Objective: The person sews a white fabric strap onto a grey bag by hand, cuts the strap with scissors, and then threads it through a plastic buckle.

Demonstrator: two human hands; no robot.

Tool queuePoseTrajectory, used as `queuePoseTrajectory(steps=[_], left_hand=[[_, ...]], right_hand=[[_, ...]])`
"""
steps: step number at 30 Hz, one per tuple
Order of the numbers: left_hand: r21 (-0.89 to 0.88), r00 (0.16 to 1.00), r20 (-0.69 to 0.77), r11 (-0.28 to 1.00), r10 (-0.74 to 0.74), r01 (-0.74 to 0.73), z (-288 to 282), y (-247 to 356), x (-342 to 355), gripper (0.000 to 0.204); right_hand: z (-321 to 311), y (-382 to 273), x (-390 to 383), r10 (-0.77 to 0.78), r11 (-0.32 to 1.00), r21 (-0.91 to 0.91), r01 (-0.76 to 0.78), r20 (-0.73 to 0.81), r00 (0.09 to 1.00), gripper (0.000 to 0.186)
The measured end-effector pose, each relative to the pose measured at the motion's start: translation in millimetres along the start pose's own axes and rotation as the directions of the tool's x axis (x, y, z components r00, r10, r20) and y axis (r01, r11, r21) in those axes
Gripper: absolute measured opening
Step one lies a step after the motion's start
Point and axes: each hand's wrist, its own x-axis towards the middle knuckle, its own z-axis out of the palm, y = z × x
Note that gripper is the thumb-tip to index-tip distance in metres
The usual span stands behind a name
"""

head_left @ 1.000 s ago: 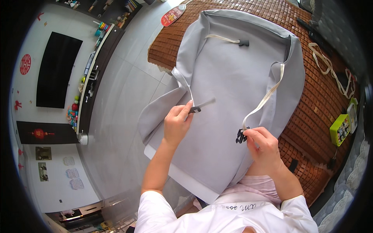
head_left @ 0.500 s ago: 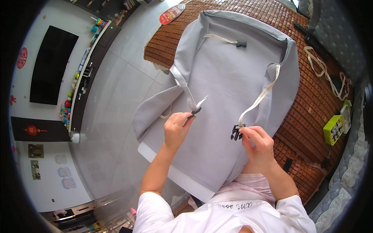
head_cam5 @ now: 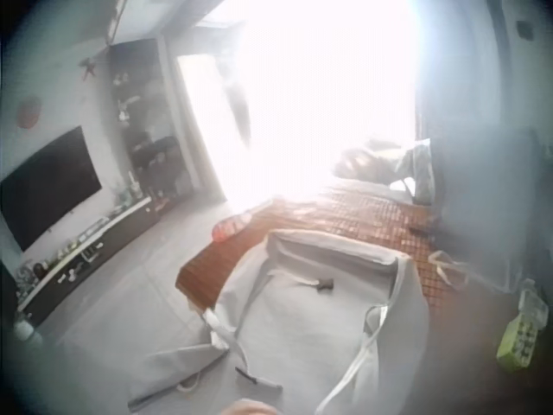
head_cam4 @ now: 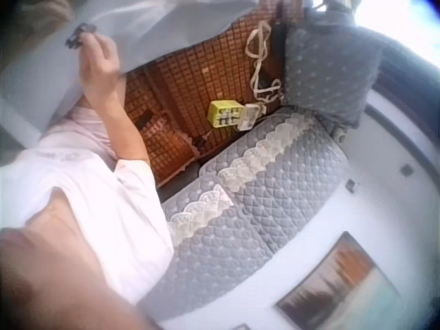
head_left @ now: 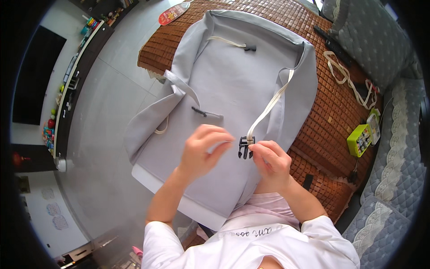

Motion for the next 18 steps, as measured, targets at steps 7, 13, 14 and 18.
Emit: queuePoseTrajectory(steps=[7,13,14,18], left_hand=[[-0.416,0.898,0.43,0.863,-0.089,0.285,20.1,8.8,15.2,0.012],[-0.519,0.724,0.669,0.591,-0.169,0.617,32.5,-13.3,18.3,0.011],[-0.526,0.68,0.724,0.542,-0.118,0.655,34.1,-17.1,18.6,0.01],[-0.523,0.661,0.739,0.508,-0.13,0.685,41.4,-21.6,9.2,0.01]], right_hand=[[-5.4,-5.1,-0.9,0.005,1.0,0.016,-0.004,-0.021,1.0,0.02],[-4.9,-8.1,3.4,-0.006,0.999,-0.035,0.007,0.031,0.999,0.019],[-5.8,-9.1,4.7,-0.006,0.999,-0.054,0.009,0.05,0.999,0.019],[-6.9,-6.3,2.5,0.01,1.0,-0.012,-0.009,0.061,0.998,0.026]])
